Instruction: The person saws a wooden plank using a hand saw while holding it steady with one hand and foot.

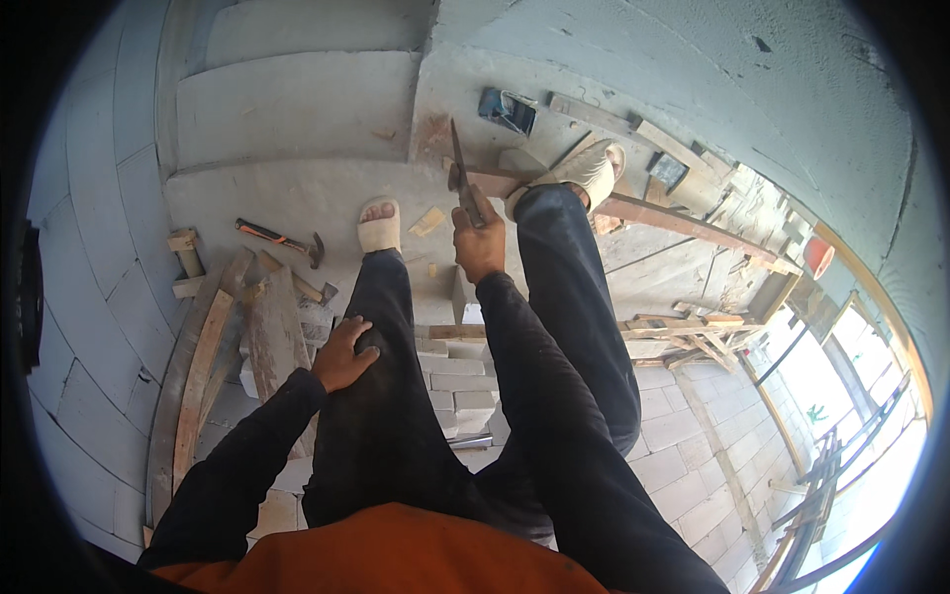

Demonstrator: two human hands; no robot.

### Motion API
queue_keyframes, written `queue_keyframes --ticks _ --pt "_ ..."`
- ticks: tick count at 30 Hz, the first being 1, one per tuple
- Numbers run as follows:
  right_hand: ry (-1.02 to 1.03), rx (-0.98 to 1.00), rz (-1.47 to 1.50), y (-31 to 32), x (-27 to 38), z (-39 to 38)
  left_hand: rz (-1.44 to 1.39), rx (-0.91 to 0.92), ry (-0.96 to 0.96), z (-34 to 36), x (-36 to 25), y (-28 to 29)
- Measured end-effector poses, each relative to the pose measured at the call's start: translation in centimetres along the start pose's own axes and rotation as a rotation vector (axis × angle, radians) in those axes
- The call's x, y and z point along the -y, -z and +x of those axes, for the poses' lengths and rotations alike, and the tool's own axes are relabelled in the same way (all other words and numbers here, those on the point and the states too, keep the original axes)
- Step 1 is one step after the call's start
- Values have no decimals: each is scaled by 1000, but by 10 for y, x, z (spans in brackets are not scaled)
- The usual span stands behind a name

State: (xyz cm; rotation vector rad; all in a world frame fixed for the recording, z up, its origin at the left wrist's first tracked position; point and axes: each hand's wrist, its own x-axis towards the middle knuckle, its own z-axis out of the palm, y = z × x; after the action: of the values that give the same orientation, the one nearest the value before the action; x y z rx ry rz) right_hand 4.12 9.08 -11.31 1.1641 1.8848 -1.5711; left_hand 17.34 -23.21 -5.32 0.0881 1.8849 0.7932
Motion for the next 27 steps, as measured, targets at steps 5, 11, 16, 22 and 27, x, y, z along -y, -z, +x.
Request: queue_keyframes --ticks 5,11,16,22,27 --pt "-220 2 11 11 70 -101 128 99 174 -32 -32 -26" --pt "-70 52 -110 25 69 -104 109 -39 114 -12 -33 -36" --pt "-165 0 -80 5 61 -36 -19 -156 -13 -6 -36 -48" --pt "-54 21 -1 33 63 -129 132 -126 93 -20 -26 -51" --pt "-109 120 -233 26 51 17 21 -137 14 1 -30 -58"
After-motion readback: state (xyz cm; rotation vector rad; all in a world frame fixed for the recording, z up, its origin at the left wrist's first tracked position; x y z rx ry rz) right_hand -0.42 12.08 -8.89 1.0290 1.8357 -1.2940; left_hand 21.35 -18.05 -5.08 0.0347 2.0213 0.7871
